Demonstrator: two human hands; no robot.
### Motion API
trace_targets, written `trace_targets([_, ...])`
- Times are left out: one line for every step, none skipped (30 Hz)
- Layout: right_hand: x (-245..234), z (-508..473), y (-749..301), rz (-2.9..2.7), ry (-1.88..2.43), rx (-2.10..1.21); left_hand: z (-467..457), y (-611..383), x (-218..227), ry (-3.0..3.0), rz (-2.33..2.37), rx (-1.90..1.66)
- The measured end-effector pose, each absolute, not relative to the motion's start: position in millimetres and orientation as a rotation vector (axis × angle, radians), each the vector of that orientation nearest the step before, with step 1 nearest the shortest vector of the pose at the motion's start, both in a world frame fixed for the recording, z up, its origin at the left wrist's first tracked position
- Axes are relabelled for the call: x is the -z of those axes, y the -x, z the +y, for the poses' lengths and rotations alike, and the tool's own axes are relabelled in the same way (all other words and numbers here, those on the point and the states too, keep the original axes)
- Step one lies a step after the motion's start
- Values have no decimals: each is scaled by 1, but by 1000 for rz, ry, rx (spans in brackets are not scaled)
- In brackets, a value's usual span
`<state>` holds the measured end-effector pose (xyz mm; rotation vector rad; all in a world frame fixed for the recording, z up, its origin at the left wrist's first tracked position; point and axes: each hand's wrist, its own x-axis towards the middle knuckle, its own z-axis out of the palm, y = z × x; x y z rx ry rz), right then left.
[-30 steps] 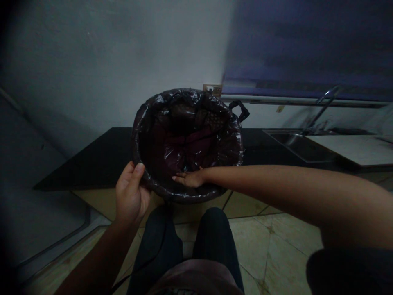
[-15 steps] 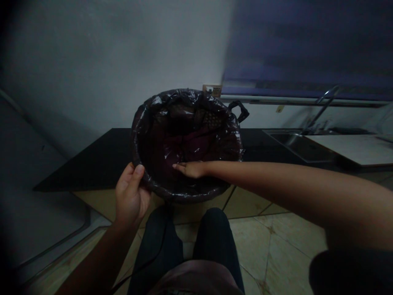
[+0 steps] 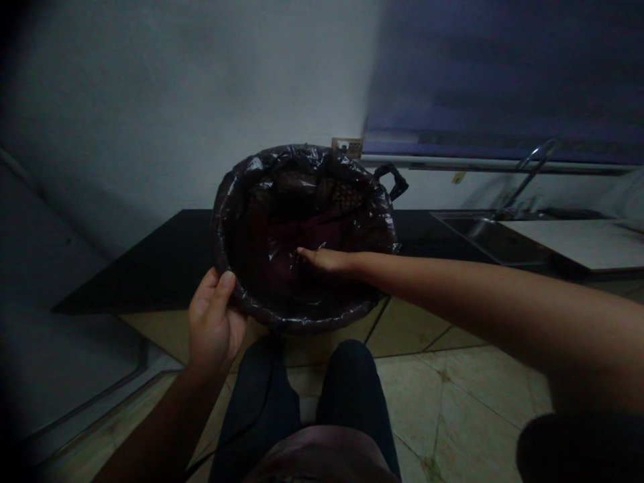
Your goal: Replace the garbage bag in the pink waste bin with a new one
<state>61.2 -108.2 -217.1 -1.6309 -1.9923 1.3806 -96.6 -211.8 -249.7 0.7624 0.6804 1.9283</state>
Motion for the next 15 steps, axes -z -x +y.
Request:
trace_targets([215,-110,-62,-1972,1690,-1364,-212,97,250,-764,680,-1933])
trace_targets([213,-111,-62,-1948,1743,-1364,-212,97,250,-765,679,-1937])
trace_targets([212,-112,-63,-1926,1777,-1380,-212,97,250,-766,677,-1940])
trace_targets([211,-112,-64,-1916,1787,-1399,-212,97,250,-764,675,-1943])
trace_targets([211,-113,-64,-1911,1784,-1416,-212,97,250,-761,673,-1946])
trace_targets([211,-113,-65,-1910,1778,-1421,-211,97,250,-758,671,-1947])
trace_targets([211,-113,-65,-1915,1771,-1409,-211,97,251,-756,670,-1946])
trace_targets([212,-112,-65,-1926,1770,-1386,-211,97,251,-753,669,-1945])
trace_targets([212,-111,-65,-1942,1773,-1362,-211,97,251,-753,668,-1943])
trace_targets([213,-110,-65,-1958,1774,-1345,-211,98,252,-754,668,-1940])
trace_targets([214,-109,-65,-1971,1769,-1334,-211,98,252,-756,668,-1937])
trace_targets([215,-108,-65,-1983,1760,-1326,-211,98,252,-756,670,-1934])
trace_targets([216,-106,-65,-1996,1755,-1316,-211,98,252,-753,673,-1934])
trace_targets([217,-105,-66,-2009,1749,-1300,-211,98,252,-749,678,-1933])
trace_targets([217,-103,-66,-2024,1737,-1287,-212,98,252,-743,682,-1933])
